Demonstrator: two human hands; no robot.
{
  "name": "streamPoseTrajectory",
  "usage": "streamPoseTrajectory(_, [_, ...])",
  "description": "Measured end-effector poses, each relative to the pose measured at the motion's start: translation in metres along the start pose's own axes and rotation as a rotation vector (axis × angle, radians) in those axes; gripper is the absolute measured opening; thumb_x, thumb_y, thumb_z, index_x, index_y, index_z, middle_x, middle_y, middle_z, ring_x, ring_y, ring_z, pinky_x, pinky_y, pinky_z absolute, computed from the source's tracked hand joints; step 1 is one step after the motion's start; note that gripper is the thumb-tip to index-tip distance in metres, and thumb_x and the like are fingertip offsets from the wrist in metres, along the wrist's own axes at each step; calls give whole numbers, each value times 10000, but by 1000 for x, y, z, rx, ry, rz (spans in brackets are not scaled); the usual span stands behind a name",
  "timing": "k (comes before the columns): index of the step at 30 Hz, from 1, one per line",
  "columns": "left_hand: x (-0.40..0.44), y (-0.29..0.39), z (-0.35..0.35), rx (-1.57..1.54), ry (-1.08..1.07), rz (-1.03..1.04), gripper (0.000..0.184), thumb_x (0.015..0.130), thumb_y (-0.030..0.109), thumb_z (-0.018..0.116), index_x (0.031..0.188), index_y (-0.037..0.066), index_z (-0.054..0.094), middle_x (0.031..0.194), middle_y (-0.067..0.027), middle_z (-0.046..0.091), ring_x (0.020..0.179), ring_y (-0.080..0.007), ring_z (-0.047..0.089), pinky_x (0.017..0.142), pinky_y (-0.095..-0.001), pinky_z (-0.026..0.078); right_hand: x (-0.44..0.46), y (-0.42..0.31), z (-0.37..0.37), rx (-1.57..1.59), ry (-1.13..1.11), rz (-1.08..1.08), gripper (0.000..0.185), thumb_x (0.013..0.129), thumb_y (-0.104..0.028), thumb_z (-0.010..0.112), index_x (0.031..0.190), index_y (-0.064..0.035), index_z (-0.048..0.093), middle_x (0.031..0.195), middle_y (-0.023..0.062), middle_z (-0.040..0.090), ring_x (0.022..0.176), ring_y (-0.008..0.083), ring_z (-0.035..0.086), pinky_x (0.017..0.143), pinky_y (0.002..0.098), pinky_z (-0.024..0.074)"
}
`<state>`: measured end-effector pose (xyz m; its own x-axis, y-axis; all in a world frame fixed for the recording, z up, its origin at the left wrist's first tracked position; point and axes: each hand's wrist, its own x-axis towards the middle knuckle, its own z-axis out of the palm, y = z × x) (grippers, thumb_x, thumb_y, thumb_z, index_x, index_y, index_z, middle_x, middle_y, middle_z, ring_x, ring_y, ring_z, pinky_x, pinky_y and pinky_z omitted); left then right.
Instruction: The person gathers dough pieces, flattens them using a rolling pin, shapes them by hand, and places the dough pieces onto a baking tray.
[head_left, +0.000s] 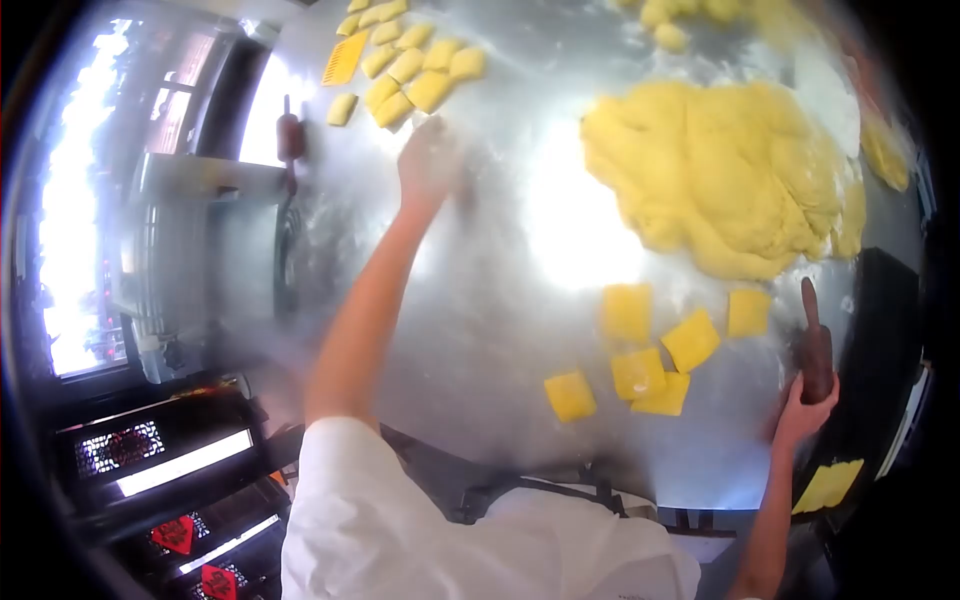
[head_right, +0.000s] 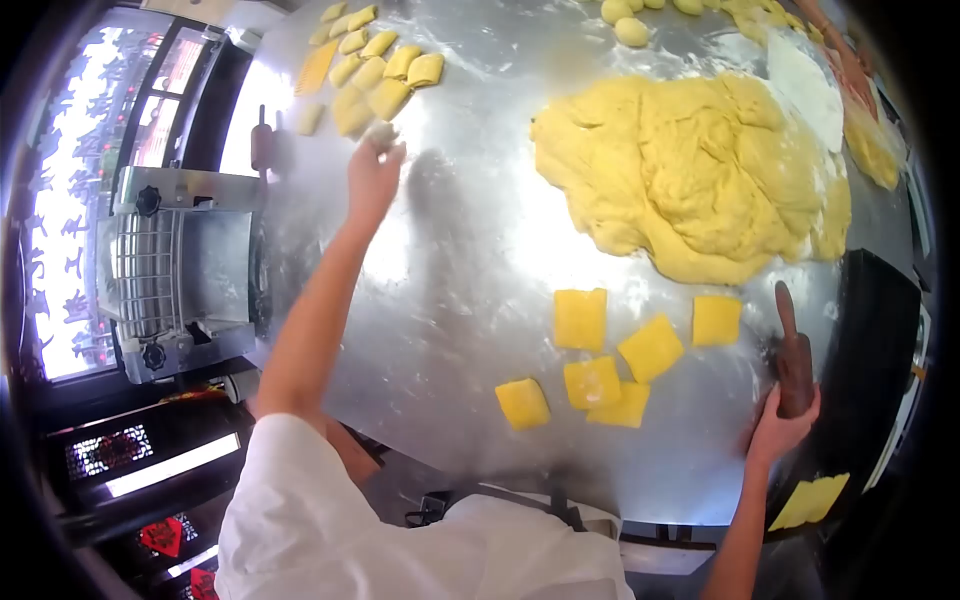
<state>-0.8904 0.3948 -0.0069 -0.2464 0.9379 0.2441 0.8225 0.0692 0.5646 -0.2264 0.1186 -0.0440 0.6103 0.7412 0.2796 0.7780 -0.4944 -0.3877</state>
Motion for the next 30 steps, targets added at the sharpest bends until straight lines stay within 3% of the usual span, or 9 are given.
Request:
streamPoseTrajectory(1, [22, 3, 1, 4, 58, -77, 433, 971, 238, 655, 1328, -6, 642, 1224, -210, 717, 1147, -400, 670, 1004, -470, 519, 0, 1, 1, 18, -4, 2, 702, 875, -281, 839, 1463, -44, 536, 1421, 219, 598, 1293, 380, 592, 1096, 444, 463])
streamPoseTrajectory(4, [96, -57, 25, 240, 271, 239, 493, 973, 247, 638, 1389, -13, 590, 1221, -235, 700, 1140, -433, 651, 993, -504, 515, -1, 7, 3, 11, -1, -3, 710, 883, -280, 833, 1479, -55, 519, 1422, 213, 599, 1295, 381, 592, 1102, 444, 461])
streamPoseTrajectory(7, [141, -92, 36, 349, 138, 327, 480, 986, 292, 623, 1346, -25, 593, 1204, -255, 695, 1139, -435, 647, 990, -532, 505, -2, 12, 4, -35, -17, 22, 727, 891, -286, 824, 1501, -68, 495, 1451, 203, 578, 1319, 373, 576, 1115, 448, 453])
streamPoseTrajectory(9, [196, -158, 56, 600, -242, 186, 454, 1007, 375, 588, 1246, -10, 617, 1245, -250, 684, 1189, -419, 638, 1010, -531, 495, -3, 11, 4, -53, -18, 22, 733, 897, -291, 820, 1512, -78, 483, 1477, 195, 555, 1337, 366, 563, 1124, 449, 447])
streamPoseTrajectory(14, [197, -118, 61, 885, -448, -13, 432, 1027, 420, 540, 1216, 62, 689, 1257, -169, 714, 1229, -370, 645, 999, -520, 494, -6, 12, 2, -54, -39, 38, 741, 913, -319, 807, 1531, -98, 463, 1497, 177, 523, 1338, 348, 556, 1136, 433, 443])
streamPoseTrajectory(20, [177, -61, -6, -113, -561, -272, 482, 857, 285, 847, 1114, -106, 728, 972, -160, 736, 852, -211, 688, 771, -326, 533, -5, 15, 4, -39, -29, 28, 745, 914, -324, 811, 1530, -93, 462, 1477, 179, 536, 1317, 352, 568, 1099, 425, 476])
streamPoseTrajectory(23, [150, -33, -2, 134, -302, -147, 461, 857, 300, 846, 1069, -96, 745, 924, -145, 747, 785, -204, 688, 746, -346, 538, -6, 13, 3, -61, -25, 31, 757, 901, -311, 824, 1529, -85, 466, 1466, 189, 545, 1304, 355, 576, 1097, 424, 478])
streamPoseTrajectory(26, [120, -41, 11, -171, -218, 8, 457, 849, 298, 852, 1062, -91, 744, 889, -127, 753, 753, -198, 688, 717, -356, 544, -5, 15, 7, 36, -27, 56, 796, 860, -291, 862, 1522, -63, 482, 1456, 214, 553, 1301, 356, 578, 1090, 425, 478])
streamPoseTrajectory(30, [29, 17, -1, -319, -406, -264, 417, 899, 282, 814, 1109, -67, 726, 957, -114, 759, 828, -175, 712, 744, -306, 555, -6, 4, 3, -3, 4, 4, 801, 831, -314, 876, 1504, -89, 504, 1443, 206, 560, 1303, 360, 572, 1103, 444, 459])
